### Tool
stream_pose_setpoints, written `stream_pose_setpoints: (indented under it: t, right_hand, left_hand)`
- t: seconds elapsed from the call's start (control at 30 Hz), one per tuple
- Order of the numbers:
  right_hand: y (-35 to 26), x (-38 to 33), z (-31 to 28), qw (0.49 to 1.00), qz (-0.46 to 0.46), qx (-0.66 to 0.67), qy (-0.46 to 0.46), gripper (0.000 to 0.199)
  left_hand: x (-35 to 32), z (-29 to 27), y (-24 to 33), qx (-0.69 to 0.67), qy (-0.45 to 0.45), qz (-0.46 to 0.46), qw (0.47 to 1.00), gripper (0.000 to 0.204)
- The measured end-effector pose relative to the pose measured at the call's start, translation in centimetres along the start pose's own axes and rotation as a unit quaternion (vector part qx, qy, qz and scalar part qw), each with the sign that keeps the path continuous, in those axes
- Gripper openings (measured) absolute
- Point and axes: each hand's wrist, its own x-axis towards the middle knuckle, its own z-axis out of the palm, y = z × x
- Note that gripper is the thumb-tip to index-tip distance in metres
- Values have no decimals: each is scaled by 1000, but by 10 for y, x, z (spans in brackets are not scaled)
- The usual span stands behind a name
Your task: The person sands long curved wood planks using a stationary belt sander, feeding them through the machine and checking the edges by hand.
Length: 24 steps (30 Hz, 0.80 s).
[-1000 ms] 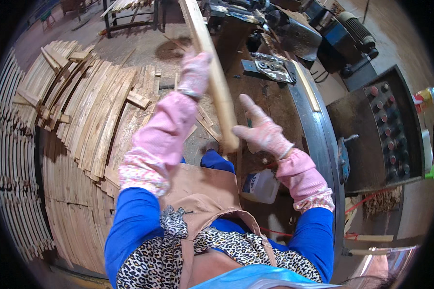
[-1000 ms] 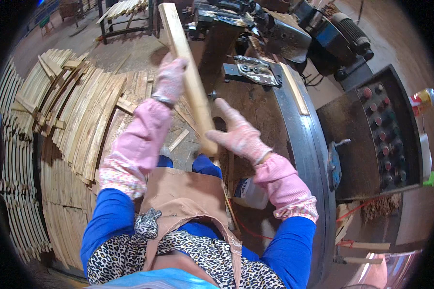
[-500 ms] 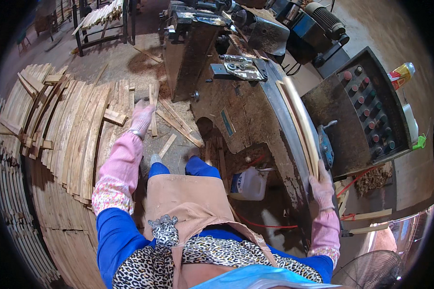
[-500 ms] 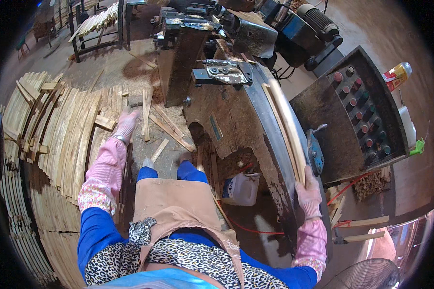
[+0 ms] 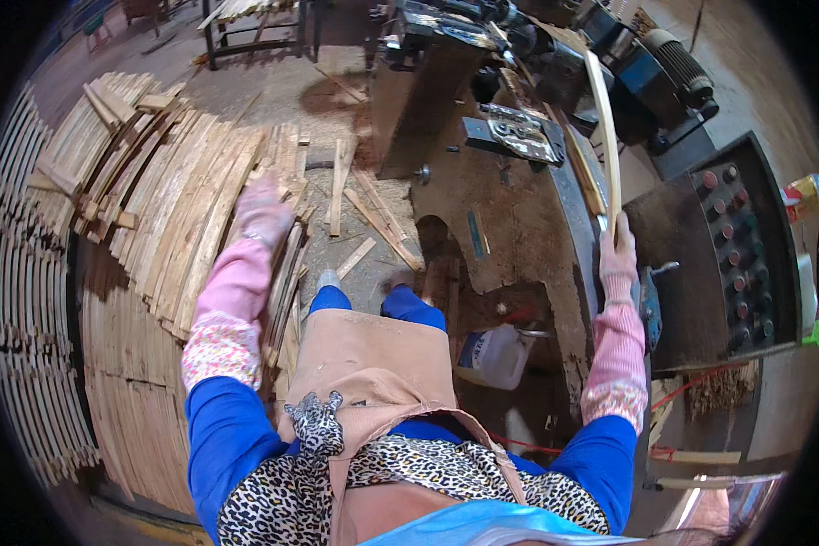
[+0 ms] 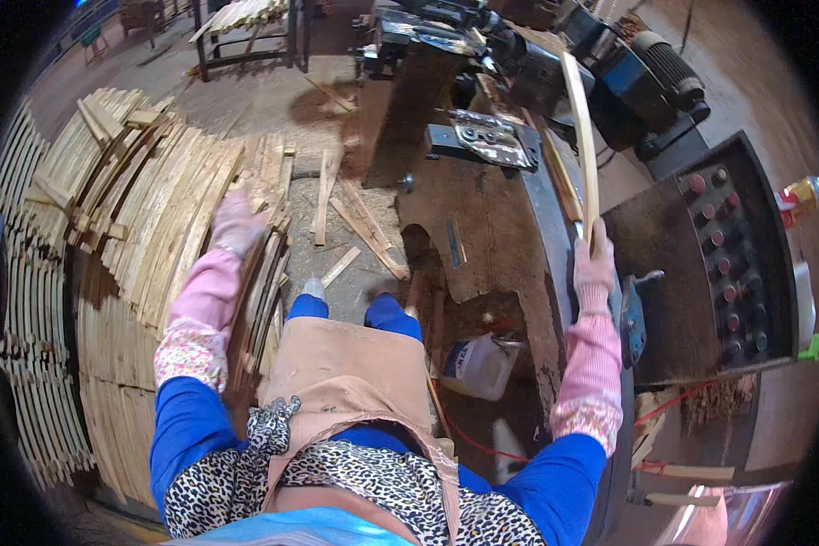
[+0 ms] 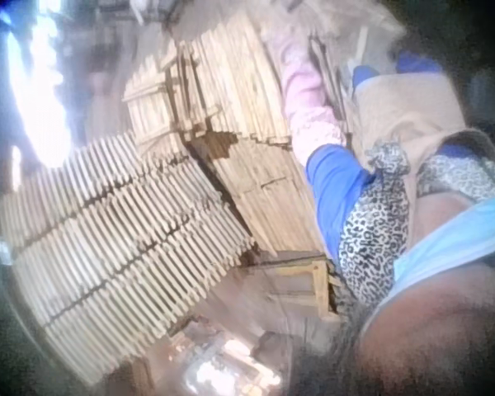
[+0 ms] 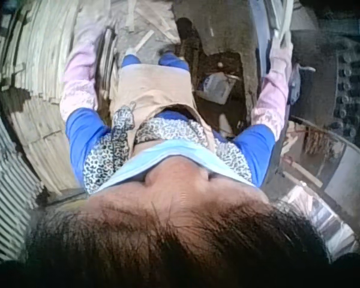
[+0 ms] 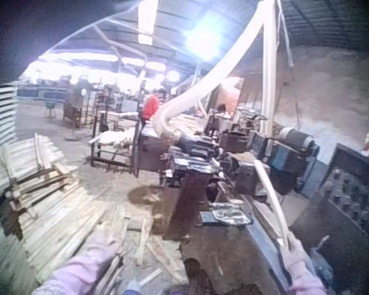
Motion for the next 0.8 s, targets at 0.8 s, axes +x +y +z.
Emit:
stream_pose_setpoints:
  t: [0.8]
  right_hand:
    - [-37, 26, 23, 981, -115, -155, 27, 27]
  left_hand:
    - [33, -66, -45, -260, -233, -235, 907, 51]
